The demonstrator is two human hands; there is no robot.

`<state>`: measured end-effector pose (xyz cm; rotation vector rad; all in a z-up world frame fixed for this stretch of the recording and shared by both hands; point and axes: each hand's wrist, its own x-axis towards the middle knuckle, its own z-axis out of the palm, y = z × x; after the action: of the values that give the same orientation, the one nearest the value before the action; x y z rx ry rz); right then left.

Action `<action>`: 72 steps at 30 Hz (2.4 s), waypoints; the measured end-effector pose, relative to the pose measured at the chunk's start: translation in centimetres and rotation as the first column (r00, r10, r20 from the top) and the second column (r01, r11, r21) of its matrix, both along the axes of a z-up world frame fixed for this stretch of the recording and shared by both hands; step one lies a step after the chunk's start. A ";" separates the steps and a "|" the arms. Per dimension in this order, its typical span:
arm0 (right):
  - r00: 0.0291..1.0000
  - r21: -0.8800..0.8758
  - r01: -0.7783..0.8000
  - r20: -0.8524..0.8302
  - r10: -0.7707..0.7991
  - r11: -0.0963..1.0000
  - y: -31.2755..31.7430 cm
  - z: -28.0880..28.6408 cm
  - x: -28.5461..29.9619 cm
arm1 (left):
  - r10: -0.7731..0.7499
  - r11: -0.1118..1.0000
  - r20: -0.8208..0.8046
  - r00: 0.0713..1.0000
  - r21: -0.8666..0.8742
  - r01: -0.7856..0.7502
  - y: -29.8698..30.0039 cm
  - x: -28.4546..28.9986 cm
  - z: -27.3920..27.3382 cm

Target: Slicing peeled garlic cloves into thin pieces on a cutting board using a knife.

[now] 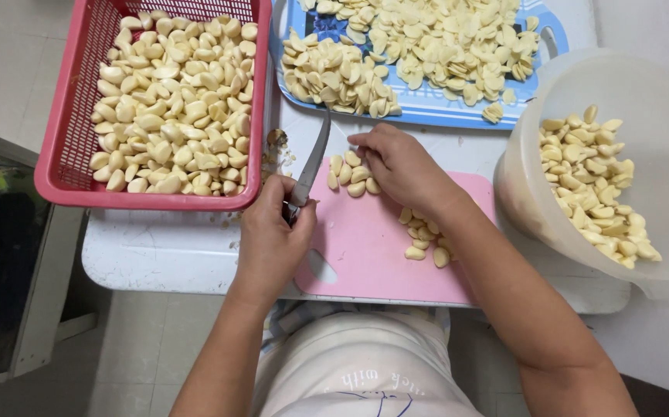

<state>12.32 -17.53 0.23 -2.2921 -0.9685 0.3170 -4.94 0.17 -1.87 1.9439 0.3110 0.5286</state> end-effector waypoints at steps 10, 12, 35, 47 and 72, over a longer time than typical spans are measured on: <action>1.000 0.045 -0.023 -0.020 0.024 0.999 -0.2 1.3 -0.5 | -0.006 1.000 -0.025 1.000 0.015 0.007 0.1 -0.6 0.3; 0.999 0.065 -0.024 -0.034 0.027 0.998 -0.6 0.6 0.0 | -0.011 1.000 -0.023 1.000 0.022 0.012 0.2 -0.6 0.4; 0.996 0.183 -0.083 0.036 0.077 0.980 1.4 0.9 -1.8 | -0.018 0.978 -0.039 0.999 0.208 0.026 1.7 -4.7 4.2; 0.774 0.485 0.196 -0.610 0.169 0.852 1.4 1.3 -8.2 | -0.089 0.971 -0.081 0.993 0.215 0.105 -0.3 -4.2 3.4; 0.540 0.536 0.502 -0.807 0.238 0.679 1.3 -0.9 -10.6 | -0.199 0.943 -0.137 0.970 0.244 0.228 -0.2 -4.7 2.8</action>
<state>1.72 -16.24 -0.65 -1.1594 -0.2502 0.7255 -9.65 -0.04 0.91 2.2335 0.1004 0.3309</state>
